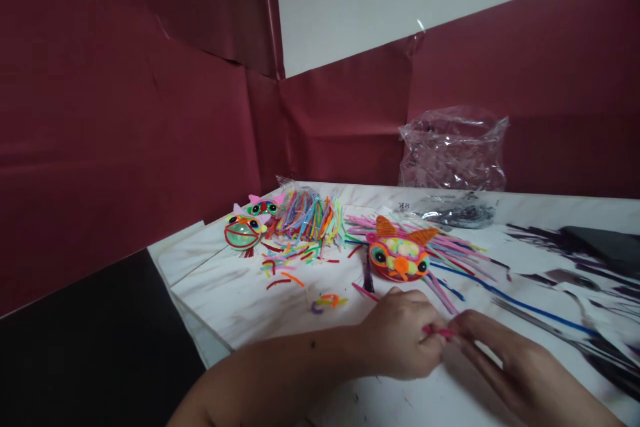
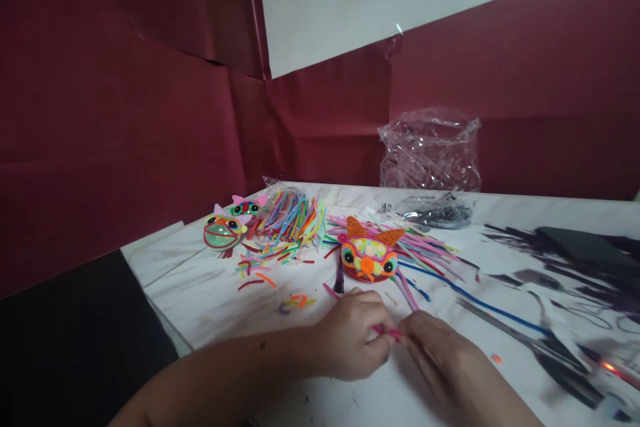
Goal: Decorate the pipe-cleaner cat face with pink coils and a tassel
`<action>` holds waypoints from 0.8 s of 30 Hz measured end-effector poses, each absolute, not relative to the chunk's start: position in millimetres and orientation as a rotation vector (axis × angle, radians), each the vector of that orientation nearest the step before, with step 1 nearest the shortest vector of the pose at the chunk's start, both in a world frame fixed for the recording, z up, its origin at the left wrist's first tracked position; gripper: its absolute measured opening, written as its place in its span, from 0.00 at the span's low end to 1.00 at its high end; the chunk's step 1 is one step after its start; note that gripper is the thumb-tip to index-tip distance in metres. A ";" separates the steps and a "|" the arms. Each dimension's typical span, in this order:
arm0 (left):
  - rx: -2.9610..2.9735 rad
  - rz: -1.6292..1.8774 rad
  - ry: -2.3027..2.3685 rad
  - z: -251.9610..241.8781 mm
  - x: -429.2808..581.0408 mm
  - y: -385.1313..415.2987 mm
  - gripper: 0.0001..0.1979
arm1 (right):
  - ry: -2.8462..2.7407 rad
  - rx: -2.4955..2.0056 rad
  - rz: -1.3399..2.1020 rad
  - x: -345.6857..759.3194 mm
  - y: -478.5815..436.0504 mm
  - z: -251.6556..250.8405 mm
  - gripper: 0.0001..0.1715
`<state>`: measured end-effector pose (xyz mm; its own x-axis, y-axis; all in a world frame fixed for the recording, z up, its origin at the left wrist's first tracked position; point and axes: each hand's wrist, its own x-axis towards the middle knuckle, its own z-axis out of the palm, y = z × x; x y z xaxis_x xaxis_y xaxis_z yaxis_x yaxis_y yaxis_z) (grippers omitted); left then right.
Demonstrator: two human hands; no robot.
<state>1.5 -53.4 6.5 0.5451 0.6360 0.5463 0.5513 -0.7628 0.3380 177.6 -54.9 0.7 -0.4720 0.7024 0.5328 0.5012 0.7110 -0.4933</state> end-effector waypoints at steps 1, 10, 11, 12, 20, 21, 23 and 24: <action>2.577 1.119 1.012 7.5 2.1 -53.9 0.04 | -2.111 -0.926 0.420 176.2 -55.5 1.8 0.12; 2.065 1.442 0.986 17.8 10.1 -68.6 0.04 | -1.727 -1.013 0.622 165.6 -64.8 -3.5 0.16; 2.051 1.432 0.997 17.5 10.5 -69.2 0.04 | -1.728 -1.026 0.603 166.2 -65.3 -6.4 0.16; 2.042 1.421 1.012 16.9 10.8 -69.5 0.04 | -1.729 -1.038 0.583 167.0 -65.5 -9.2 0.16; 2.335 1.178 1.150 9.8 7.1 -62.8 0.02 | -1.883 -0.999 0.527 171.7 -61.6 -11.2 0.14; 2.420 1.128 1.163 9.2 6.4 -61.8 0.03 | -1.920 -0.995 0.493 172.0 -60.8 -9.2 0.13; 2.578 1.018 1.177 8.8 5.0 -60.8 0.05 | -1.981 -1.007 0.410 172.4 -59.8 -4.6 0.12; 2.642 0.964 1.177 8.9 4.4 -60.6 0.05 | -2.002 -1.015 0.366 172.4 -59.5 -2.4 0.12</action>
